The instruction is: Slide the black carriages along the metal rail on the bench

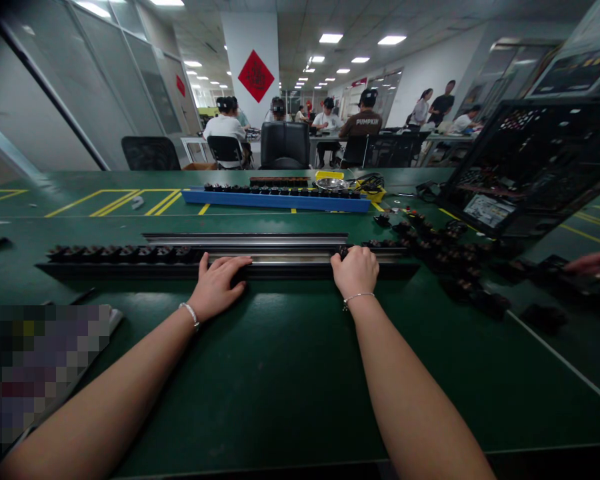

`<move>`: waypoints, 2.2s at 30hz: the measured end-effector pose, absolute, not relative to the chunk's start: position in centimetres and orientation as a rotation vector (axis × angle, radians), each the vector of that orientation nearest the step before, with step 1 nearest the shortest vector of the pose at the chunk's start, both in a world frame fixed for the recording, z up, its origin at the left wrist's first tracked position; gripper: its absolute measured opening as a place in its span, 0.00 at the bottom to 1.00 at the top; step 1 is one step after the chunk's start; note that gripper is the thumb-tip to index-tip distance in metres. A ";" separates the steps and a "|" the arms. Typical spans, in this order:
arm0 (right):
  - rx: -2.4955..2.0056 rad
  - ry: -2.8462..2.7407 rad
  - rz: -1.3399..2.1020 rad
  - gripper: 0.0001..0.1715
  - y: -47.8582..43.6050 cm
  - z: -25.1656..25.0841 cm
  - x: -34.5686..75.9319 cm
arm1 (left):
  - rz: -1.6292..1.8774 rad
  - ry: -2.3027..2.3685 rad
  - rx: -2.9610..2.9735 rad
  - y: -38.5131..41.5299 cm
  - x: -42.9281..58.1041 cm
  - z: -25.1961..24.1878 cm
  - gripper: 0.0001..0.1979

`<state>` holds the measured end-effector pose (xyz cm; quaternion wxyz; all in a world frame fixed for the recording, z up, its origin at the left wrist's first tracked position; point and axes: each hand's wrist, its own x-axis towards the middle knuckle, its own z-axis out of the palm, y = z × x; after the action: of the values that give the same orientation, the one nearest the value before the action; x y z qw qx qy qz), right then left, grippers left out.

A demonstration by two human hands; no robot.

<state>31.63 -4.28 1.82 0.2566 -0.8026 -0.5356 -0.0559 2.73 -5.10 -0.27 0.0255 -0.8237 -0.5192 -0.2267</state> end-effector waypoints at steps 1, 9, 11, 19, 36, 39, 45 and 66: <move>-2.180 -1.452 -0.154 0.23 -4.3 1.8 31.7 | -0.700 -1.604 -2.544 -5.1 2.7 -0.3 0.23; -2.203 -1.427 -0.166 0.23 -4.3 1.9 32.1 | -0.719 -1.596 -2.540 -5.1 2.8 -0.4 0.24; -2.192 -1.423 -0.180 0.23 -4.3 1.8 32.2 | -0.721 -1.602 -2.539 -5.1 2.8 -0.3 0.24; -2.208 -1.396 -0.194 0.24 -4.3 1.8 32.6 | -0.705 -1.607 -2.531 -5.1 2.8 -0.3 0.23; -2.240 -1.352 -0.165 0.25 -4.4 2.1 33.4 | -0.705 -1.608 -2.536 -5.2 2.8 -0.2 0.24; -2.238 -1.333 -0.167 0.26 -4.3 2.0 33.5 | -0.691 -1.618 -2.532 -5.2 2.8 -0.2 0.23; -2.240 -1.325 -0.158 0.26 -4.3 2.1 33.6 | -0.685 -1.614 -2.533 -5.2 2.8 -0.1 0.23; -2.257 -1.268 -0.191 0.24 -4.2 1.9 34.6 | -0.686 -1.623 -2.531 -5.2 2.8 -0.2 0.23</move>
<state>34.61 -4.17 1.94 0.2698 -0.8372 -0.4704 -0.0707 2.79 -5.18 -0.22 0.0291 -0.8204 -0.5260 -0.2224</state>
